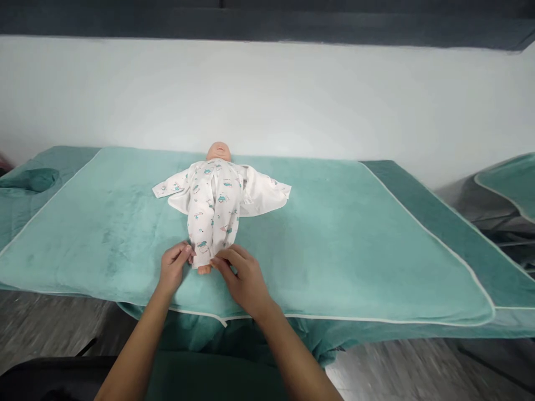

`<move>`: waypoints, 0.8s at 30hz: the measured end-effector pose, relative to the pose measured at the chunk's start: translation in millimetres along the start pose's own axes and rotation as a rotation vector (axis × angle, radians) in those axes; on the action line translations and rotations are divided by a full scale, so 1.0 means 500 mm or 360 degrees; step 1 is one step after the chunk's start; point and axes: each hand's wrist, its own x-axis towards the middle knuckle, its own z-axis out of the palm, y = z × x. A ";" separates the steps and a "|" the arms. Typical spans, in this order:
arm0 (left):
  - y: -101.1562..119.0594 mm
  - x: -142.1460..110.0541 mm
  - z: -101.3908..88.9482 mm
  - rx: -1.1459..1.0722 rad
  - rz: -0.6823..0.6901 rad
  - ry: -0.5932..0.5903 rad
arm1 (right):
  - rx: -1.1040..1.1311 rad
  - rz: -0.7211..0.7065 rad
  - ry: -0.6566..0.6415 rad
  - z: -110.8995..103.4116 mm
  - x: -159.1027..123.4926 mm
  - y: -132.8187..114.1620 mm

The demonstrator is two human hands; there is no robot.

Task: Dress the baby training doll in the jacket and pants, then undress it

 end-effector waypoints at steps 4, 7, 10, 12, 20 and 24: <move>-0.006 -0.001 -0.002 -0.0023 0.0006 -0.0005 | 0.0113 0.0066 0.0070 -0.014 -0.026 0.011; -0.010 0.000 -0.003 -0.0005 0.0017 -0.0004 | 0.0087 0.0176 0.0127 -0.012 -0.061 0.048; -0.011 0.002 -0.003 0.0071 0.0072 -0.0070 | 0.0037 0.0384 0.0227 0.006 -0.101 0.089; -0.009 0.005 -0.001 0.0151 0.0177 -0.0167 | -0.0018 0.0455 0.0296 0.020 -0.118 0.107; 0.011 -0.007 0.028 0.0849 0.0748 -0.0374 | -0.0277 0.0523 0.0224 0.032 -0.062 0.129; 0.023 -0.029 0.047 0.1126 0.0737 -0.0400 | -0.0199 0.0571 0.0202 0.030 -0.052 0.144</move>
